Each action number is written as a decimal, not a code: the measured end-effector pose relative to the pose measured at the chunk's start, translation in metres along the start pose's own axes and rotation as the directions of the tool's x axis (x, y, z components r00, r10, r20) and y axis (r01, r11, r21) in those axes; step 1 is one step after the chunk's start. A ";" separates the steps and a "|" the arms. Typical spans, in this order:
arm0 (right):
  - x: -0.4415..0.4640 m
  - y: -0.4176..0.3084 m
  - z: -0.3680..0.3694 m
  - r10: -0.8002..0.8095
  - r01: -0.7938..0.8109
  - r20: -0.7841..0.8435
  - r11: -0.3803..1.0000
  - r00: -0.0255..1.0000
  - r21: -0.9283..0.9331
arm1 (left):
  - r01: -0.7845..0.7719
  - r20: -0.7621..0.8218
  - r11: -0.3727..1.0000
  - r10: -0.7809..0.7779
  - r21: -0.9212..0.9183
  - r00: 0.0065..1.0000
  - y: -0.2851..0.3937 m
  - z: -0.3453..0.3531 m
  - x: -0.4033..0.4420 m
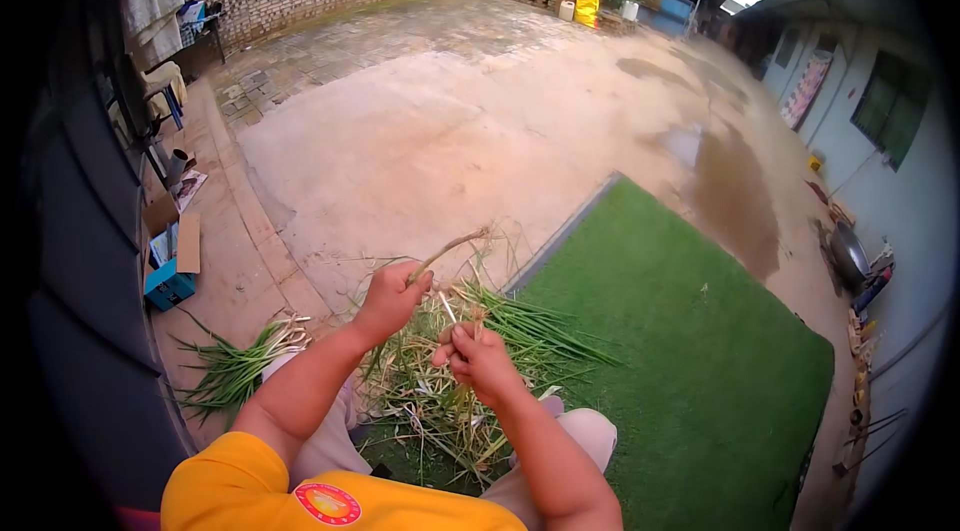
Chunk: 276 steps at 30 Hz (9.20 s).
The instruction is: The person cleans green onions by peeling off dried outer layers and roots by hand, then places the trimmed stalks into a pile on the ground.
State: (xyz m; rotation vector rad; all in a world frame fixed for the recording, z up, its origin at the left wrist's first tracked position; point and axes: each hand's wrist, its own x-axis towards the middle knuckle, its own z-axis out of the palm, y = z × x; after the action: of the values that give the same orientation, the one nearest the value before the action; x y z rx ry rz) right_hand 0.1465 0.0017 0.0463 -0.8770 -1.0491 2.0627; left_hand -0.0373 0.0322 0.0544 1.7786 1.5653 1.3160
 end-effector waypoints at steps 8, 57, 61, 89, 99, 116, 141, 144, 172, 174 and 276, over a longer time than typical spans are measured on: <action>-0.001 -0.015 -0.024 -0.173 0.181 -0.196 0.983 0.965 0.025 | 0.403 0.250 0.655 -0.318 -0.640 0.914 -0.016 -0.031 0.022; 0.032 0.037 0.004 -0.407 0.300 -0.089 0.788 0.909 -0.538 | 0.480 0.423 0.047 -0.403 -0.876 0.812 -0.033 -0.009 0.007; 0.033 0.035 0.007 -0.417 0.313 -0.071 0.774 0.906 -0.550 | 0.510 0.403 0.126 -0.468 -0.851 0.787 -0.034 0.000 0.005; 0.022 0.018 0.008 -0.348 0.321 -0.082 0.917 0.934 -0.237 | 0.663 0.671 0.251 -0.067 -0.705 0.738 -0.007 0.018 -0.022; 0.015 -0.001 0.002 -0.003 0.005 -0.054 0.999 0.999 0.050 | 0.514 0.570 0.425 0.004 -0.745 0.822 -0.001 -0.017 -0.012; 0.026 0.012 0.004 -0.178 0.163 -0.107 0.977 0.978 -0.134 | -0.108 0.144 0.992 0.116 -0.064 0.983 0.001 -0.003 -0.021; -0.013 0.009 0.014 -0.052 0.040 -0.014 0.892 0.999 -0.450 | 0.124 -0.218 0.864 -0.258 -0.488 0.941 -0.034 -0.011 0.004; -0.016 0.014 0.017 -0.019 0.019 0.005 0.861 1.000 -0.509 | 0.125 -0.230 0.700 -0.390 -0.703 0.892 -0.037 -0.019 0.009; -0.027 0.008 -0.019 0.004 -0.003 0.018 0.999 1.000 -0.041 | 0.401 0.397 0.694 -0.178 -0.598 0.900 -0.017 -0.030 -0.007; -0.019 0.015 -0.019 0.037 -0.036 0.022 0.998 0.999 -0.050 | 0.387 0.400 0.570 -0.108 -0.725 0.910 -0.004 -0.021 -0.007; -0.012 0.018 -0.020 0.307 -0.288 -0.057 0.793 0.950 -0.537 | 0.588 0.478 0.364 -0.352 -0.723 0.805 -0.033 0.011 -0.038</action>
State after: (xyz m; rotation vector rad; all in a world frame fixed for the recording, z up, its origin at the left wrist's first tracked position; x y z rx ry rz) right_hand 0.1644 -0.0077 0.0255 -1.3674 -1.6498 2.0573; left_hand -0.0420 0.0089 0.0085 0.7046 0.8693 1.1657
